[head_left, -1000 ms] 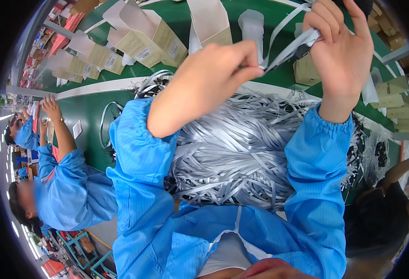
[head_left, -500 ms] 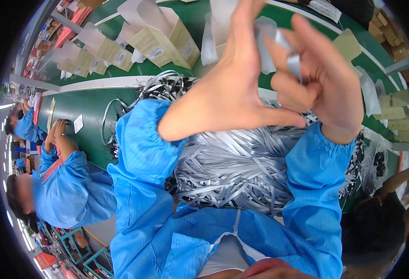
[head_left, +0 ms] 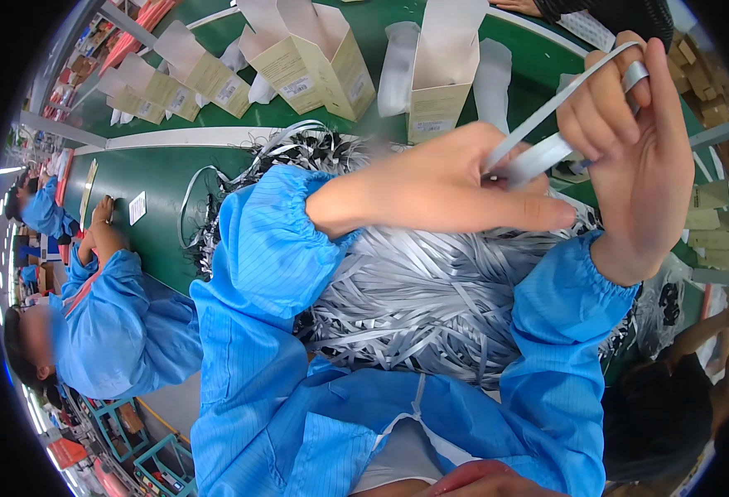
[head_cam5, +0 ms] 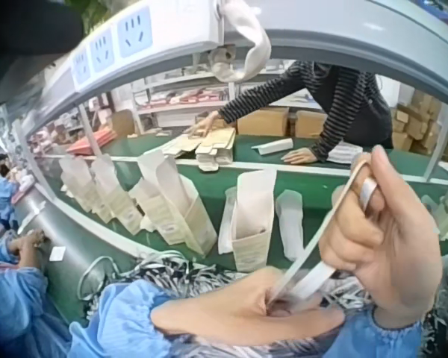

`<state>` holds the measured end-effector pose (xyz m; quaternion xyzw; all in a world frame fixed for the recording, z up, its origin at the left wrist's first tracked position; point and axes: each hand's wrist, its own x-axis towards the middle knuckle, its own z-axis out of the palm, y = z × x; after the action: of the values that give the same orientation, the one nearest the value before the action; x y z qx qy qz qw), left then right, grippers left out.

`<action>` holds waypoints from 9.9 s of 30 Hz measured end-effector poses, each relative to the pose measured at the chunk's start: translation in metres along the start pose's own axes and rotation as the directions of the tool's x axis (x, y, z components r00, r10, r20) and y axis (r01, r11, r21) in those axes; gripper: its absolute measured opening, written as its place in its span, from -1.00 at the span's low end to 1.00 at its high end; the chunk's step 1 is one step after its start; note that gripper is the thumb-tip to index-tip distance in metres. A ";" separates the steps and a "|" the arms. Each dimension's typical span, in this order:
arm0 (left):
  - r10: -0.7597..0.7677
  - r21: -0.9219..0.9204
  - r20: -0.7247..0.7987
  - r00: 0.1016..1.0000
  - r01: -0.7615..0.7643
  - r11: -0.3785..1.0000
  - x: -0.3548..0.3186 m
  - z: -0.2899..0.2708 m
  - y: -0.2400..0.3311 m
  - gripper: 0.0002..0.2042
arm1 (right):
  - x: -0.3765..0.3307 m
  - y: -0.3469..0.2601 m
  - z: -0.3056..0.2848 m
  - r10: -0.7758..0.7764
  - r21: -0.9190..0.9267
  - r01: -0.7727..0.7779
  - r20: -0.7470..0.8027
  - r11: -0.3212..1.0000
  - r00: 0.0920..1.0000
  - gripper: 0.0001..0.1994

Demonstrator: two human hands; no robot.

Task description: Packaging thin electronic ribbon cables into cardboard sleeves on an assembly line.

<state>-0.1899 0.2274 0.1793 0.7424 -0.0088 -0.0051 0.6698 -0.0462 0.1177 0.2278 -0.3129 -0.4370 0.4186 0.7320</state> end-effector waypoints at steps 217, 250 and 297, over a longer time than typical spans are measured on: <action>-0.078 -0.296 0.469 0.880 0.239 0.925 0.009 -0.029 -0.023 -0.75 | 0.002 -0.009 -0.031 -0.295 0.166 0.330 -0.205 0.929 0.933 -0.76; 0.304 0.179 -0.429 0.851 -0.250 0.952 -0.014 -0.064 0.002 -0.74 | 0.023 0.042 -0.025 0.290 -0.834 -0.090 0.087 0.545 0.953 -0.63; 0.048 0.870 -0.133 0.990 0.093 0.484 -0.009 -0.026 -0.069 -0.74 | 0.044 0.057 -0.062 -0.331 -0.993 -0.117 -0.099 -0.035 0.939 -0.65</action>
<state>-0.1977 0.2601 0.1133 0.9780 0.0462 0.0428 0.1989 0.0022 0.1768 0.1713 -0.7662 -0.5052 -0.1359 0.3732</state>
